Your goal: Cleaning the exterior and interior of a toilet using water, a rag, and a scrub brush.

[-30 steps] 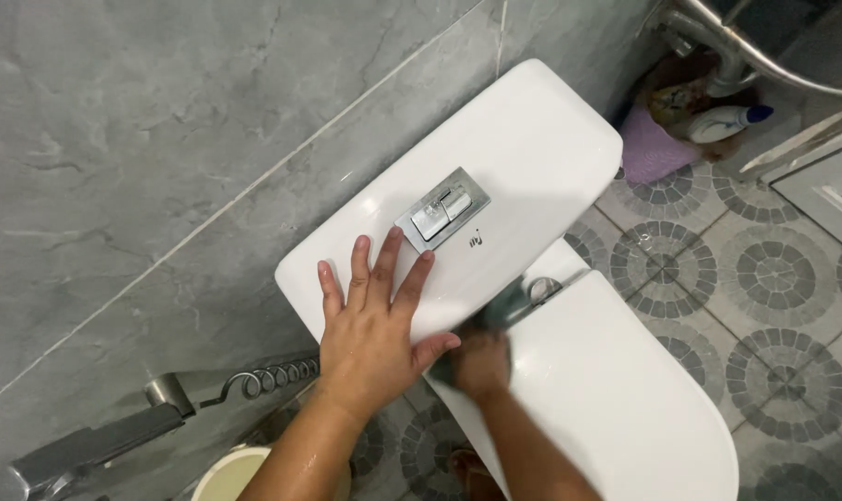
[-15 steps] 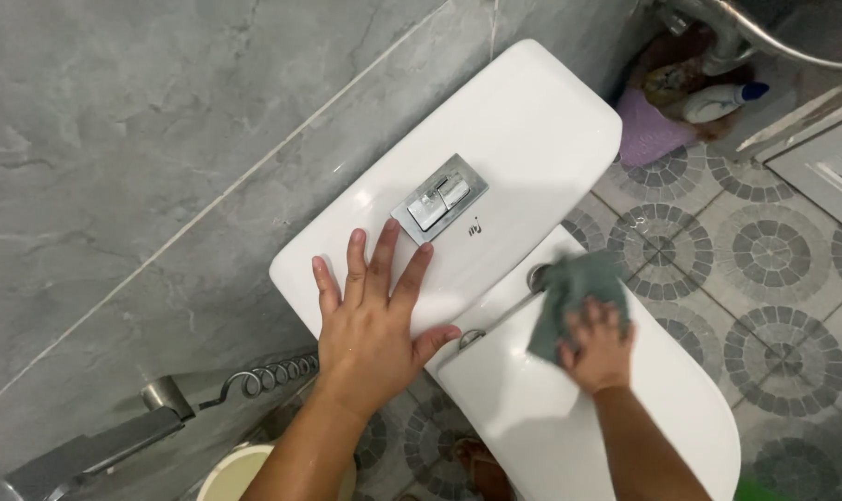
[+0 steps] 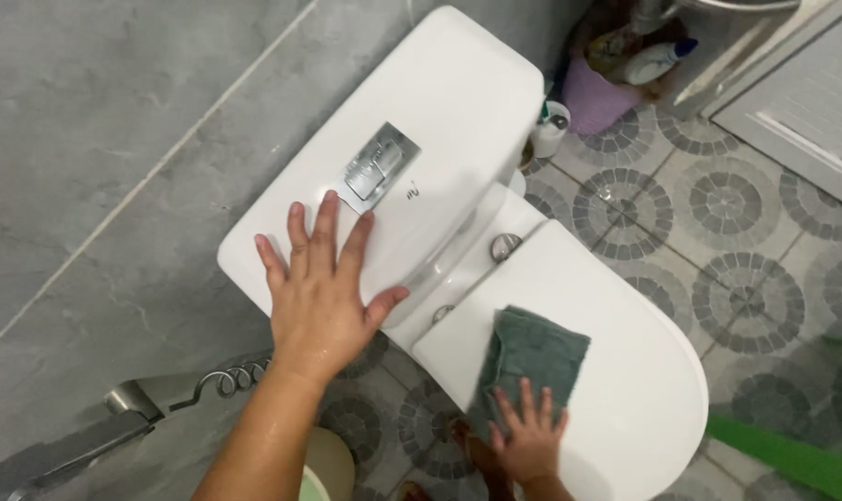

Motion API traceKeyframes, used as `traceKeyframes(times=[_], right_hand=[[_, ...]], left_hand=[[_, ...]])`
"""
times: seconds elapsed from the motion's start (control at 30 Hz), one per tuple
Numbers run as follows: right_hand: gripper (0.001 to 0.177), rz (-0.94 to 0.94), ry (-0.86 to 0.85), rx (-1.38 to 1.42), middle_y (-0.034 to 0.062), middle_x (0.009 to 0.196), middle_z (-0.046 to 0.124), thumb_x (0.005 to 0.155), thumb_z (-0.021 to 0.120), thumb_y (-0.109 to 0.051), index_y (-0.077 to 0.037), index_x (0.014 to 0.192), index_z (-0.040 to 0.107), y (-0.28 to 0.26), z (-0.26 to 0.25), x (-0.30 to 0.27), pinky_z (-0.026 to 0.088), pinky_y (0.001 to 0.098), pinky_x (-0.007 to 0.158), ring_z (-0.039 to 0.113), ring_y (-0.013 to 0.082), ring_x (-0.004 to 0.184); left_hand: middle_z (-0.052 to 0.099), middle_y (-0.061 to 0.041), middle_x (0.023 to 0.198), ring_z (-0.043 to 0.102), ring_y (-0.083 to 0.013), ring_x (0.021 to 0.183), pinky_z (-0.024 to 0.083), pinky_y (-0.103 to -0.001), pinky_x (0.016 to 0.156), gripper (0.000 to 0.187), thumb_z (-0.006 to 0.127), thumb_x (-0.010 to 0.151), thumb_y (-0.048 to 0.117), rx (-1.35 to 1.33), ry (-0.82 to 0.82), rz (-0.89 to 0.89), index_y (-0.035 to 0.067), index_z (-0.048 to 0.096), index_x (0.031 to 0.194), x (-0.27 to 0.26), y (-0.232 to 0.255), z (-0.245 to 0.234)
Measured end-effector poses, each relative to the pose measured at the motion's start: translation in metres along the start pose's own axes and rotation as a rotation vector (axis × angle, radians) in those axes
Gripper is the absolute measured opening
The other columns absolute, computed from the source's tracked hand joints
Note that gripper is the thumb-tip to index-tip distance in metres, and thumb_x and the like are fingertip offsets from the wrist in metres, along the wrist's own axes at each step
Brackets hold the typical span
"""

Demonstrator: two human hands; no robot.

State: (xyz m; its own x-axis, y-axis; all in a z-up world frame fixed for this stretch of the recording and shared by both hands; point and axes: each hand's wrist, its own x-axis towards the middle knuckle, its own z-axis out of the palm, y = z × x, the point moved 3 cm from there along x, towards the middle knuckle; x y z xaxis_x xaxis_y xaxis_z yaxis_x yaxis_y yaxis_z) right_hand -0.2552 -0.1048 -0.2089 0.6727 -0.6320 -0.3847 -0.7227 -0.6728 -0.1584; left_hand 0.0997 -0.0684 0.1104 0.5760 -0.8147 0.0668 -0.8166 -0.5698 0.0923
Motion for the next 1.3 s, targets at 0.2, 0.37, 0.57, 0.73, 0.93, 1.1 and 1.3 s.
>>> traceKeyframes(times=[0.2,0.37,0.57,0.73,0.93,1.1,1.3], right_hand=[[0.073,0.436,0.123,-0.032,0.0129,0.175,0.012,0.093,0.047,-0.062,-0.03,0.157,0.037,0.161,0.0,0.018,0.01,0.0708,0.12,0.009,0.046,0.158],[0.077,0.67,0.212,0.268,0.0167,0.171,-0.001,0.096,0.038,-0.066,-0.03,0.162,0.026,0.161,-0.049,0.107,-0.001,0.073,0.116,0.0,0.0531,0.152],[0.072,0.317,0.135,-0.009,0.0164,0.17,0.001,0.096,0.035,-0.069,-0.036,0.16,0.025,0.011,-0.044,0.087,0.003,0.0725,0.115,0.002,0.0492,0.153],[0.064,0.074,-0.171,-0.055,0.0034,0.171,-0.003,0.1,0.039,-0.062,-0.05,0.159,0.018,-0.005,-0.012,-0.032,0.001,0.0621,0.123,-0.001,0.0354,0.158],[0.071,0.353,-0.103,-0.009,0.001,0.172,-0.008,0.097,0.028,-0.067,-0.047,0.161,0.006,0.147,0.031,-0.074,0.005,0.0592,0.122,-0.002,0.0328,0.157],[0.077,0.571,-0.173,0.155,0.0081,0.171,-0.019,0.096,0.036,-0.066,-0.047,0.162,0.002,0.121,0.011,-0.032,0.006,0.0652,0.12,-0.009,0.0425,0.156],[0.073,0.097,-0.226,0.018,0.009,0.171,-0.009,0.097,0.046,-0.065,-0.046,0.159,0.015,0.022,-0.01,-0.077,0.003,0.0666,0.12,-0.006,0.0413,0.156]], left_hand=[[0.022,-0.02,0.165,0.011,-0.0464,0.152,0.004,-0.075,0.114,0.093,0.067,0.079,0.069,-0.008,-0.003,-0.006,0.016,0.045,0.152,-0.002,0.004,-0.001],[0.02,-0.019,0.165,0.008,-0.0463,0.152,0.001,-0.073,0.115,0.093,0.069,0.08,0.067,-0.026,-0.003,-0.011,0.016,0.044,0.153,-0.003,0.003,0.001],[0.018,-0.02,0.165,0.004,-0.0443,0.153,-0.002,-0.071,0.116,0.095,0.068,0.08,0.069,-0.02,0.033,-0.007,0.015,0.042,0.154,-0.003,0.004,0.003],[0.019,-0.016,0.168,0.003,-0.0401,0.155,-0.003,-0.069,0.119,0.09,0.066,0.085,0.065,-0.027,0.042,0.017,0.017,0.04,0.157,-0.011,0.001,0.003],[0.025,-0.016,0.169,0.009,-0.0401,0.157,-0.002,-0.074,0.118,0.066,0.06,0.098,0.054,0.011,0.156,0.11,0.014,0.052,0.149,-0.024,0.003,0.001],[0.028,-0.006,0.169,0.02,-0.0323,0.156,0.012,-0.072,0.119,0.044,0.051,0.103,0.019,0.125,0.049,0.475,0.029,0.056,0.145,-0.106,0.08,0.096],[0.012,-0.009,0.171,0.008,-0.0315,0.158,0.006,-0.063,0.124,0.064,0.058,0.094,0.014,-0.128,-0.344,0.224,0.021,0.04,0.156,-0.226,0.16,0.224]])
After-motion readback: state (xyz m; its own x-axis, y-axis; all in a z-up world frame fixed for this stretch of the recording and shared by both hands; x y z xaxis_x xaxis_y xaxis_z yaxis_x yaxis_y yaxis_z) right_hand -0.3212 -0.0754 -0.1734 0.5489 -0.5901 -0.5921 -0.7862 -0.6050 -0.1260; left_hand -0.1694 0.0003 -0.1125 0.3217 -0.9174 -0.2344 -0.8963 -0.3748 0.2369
